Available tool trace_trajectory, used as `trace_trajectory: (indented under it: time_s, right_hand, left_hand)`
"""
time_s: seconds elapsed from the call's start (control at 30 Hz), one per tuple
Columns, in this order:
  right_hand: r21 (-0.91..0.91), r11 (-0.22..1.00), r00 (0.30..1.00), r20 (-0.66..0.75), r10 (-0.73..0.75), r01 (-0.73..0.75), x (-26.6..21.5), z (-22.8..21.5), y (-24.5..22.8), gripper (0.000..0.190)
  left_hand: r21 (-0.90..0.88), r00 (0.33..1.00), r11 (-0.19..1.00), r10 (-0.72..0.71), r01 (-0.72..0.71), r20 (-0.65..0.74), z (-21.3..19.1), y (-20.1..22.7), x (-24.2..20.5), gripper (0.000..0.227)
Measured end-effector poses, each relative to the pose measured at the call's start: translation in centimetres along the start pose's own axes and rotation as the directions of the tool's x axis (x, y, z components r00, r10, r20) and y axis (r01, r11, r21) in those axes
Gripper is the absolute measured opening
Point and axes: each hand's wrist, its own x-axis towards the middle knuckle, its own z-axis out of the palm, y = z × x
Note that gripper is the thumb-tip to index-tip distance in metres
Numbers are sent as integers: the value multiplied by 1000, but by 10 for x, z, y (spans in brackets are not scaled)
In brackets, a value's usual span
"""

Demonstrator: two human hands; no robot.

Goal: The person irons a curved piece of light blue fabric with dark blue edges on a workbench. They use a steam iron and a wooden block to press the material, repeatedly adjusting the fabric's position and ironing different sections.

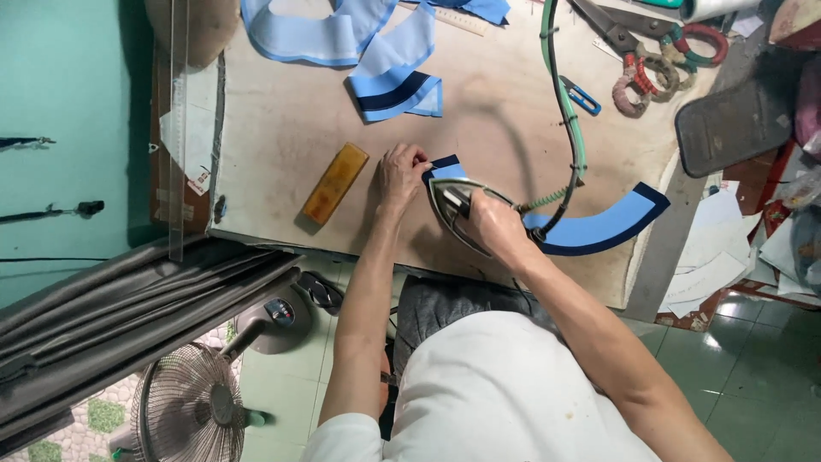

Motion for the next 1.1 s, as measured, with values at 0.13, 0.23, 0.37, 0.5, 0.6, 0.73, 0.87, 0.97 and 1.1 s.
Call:
trace_trajectory:
  time_s: [0.13, 0.23, 0.37, 0.5, 0.6, 0.73, 0.87, 0.97, 1.1]
  right_hand:
    - [-6, 998, 992, 109, 57, -57, -22, 17, 30, 42]
    - [-63, 996, 991, 115, 70, -63, -41, 27, 51, 38]
    - [-23, 997, 991, 106, 80, -78, -65, 16, 57, 33]
    - [-47, 994, 981, 162, 105, -99, -77, 17, 71, 36]
    - [-40, 994, 978, 176, 110, -104, -84, 25, 87, 35]
    - [-69, 991, 972, 198, 124, -112, -95, 33, 110, 37]
    - [4, 993, 979, 165, 119, -121, -108, 40, 125, 28]
    - [14, 992, 977, 174, 123, -128, -117, 43, 134, 30]
    - [48, 994, 986, 142, 93, -100, -125, 42, 140, 35]
  left_hand:
    - [28, 999, 999, -29, 28, 23, 1, -2, 2, 22]
    - [4, 998, 999, -53, 53, 19, -8, 10, -1, 21]
    - [9, 998, 999, -48, 47, 33, -8, 12, -2, 20]
    - [-1, 994, 996, -86, 86, 66, -16, 15, -5, 17]
    - [-9, 999, 999, -48, 48, 5, -41, 19, -19, 11]
    - [448, 955, 892, 181, -59, -235, -83, -1, -41, 29]
    - [434, 993, 899, -19, 68, -116, -123, 9, -64, 67]
    - [426, 997, 903, 76, -64, -13, -120, -20, -75, 72]
    - [311, 972, 931, 224, -190, -77, -104, -24, -79, 67]
